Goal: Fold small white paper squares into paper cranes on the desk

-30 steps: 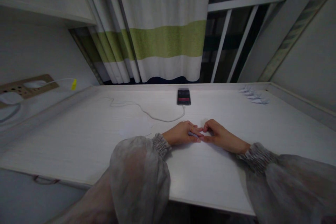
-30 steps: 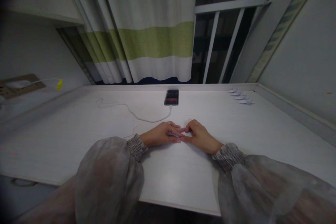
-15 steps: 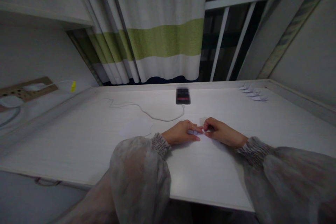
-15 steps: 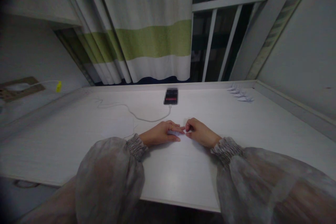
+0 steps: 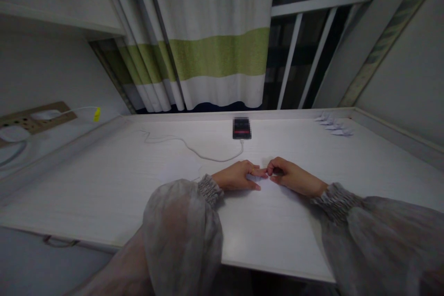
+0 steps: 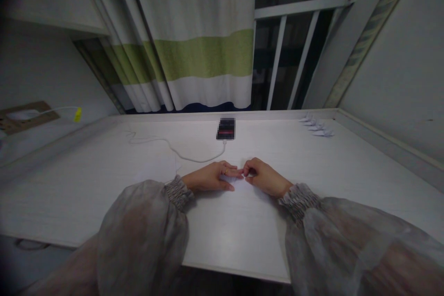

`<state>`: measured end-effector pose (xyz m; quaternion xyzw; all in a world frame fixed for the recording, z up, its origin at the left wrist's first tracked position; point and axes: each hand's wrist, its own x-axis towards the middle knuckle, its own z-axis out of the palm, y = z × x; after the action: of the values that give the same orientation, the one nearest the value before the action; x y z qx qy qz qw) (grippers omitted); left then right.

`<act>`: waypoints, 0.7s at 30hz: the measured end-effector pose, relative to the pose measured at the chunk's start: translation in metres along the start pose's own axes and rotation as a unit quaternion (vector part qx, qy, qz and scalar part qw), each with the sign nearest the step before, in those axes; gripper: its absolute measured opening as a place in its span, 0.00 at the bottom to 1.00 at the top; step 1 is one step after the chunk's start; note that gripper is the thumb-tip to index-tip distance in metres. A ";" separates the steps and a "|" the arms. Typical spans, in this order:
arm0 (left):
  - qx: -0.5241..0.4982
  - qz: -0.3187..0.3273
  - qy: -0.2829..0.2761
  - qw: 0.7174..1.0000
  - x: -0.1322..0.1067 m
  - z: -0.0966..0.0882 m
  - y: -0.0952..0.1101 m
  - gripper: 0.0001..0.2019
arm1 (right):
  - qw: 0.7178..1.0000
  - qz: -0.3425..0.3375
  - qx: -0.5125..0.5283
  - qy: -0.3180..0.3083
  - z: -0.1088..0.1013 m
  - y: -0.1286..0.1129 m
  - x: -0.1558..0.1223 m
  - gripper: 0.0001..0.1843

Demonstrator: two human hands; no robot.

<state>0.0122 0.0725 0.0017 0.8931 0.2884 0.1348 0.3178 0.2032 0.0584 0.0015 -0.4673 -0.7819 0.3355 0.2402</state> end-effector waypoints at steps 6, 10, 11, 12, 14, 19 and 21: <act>0.000 -0.016 -0.025 1.000 -0.002 -0.005 0.002 0.28 | 1.000 -0.008 -0.009 0.013 0.002 0.001 0.000 0.06; -0.043 -0.003 0.000 0.999 0.000 0.001 -0.001 0.15 | 1.000 -0.003 -0.015 0.015 0.002 0.000 0.000 0.07; -0.055 0.007 0.013 0.998 0.001 0.003 -0.002 0.13 | 1.000 -0.002 -0.024 0.018 0.002 0.000 0.000 0.07; -0.059 0.005 0.030 0.998 0.002 0.006 -0.003 0.12 | 0.999 -0.004 -0.034 0.022 0.003 -0.001 0.000 0.07; -0.058 -0.019 0.055 0.997 0.003 0.010 -0.003 0.11 | 0.998 -0.011 -0.045 0.031 0.003 -0.002 0.000 0.07; -0.072 -0.068 0.088 0.991 0.002 0.012 0.000 0.14 | 0.998 -0.018 -0.051 0.040 0.004 -0.003 0.000 0.07; -0.070 -0.065 0.080 0.992 0.001 0.011 0.001 0.13 | 0.998 -0.022 -0.052 0.038 0.004 -0.002 0.000 0.07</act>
<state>0.0183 0.0673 -0.0065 0.8340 0.3607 0.2051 0.3637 0.1993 0.0561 -0.0001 -0.4748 -0.7986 0.2706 0.2523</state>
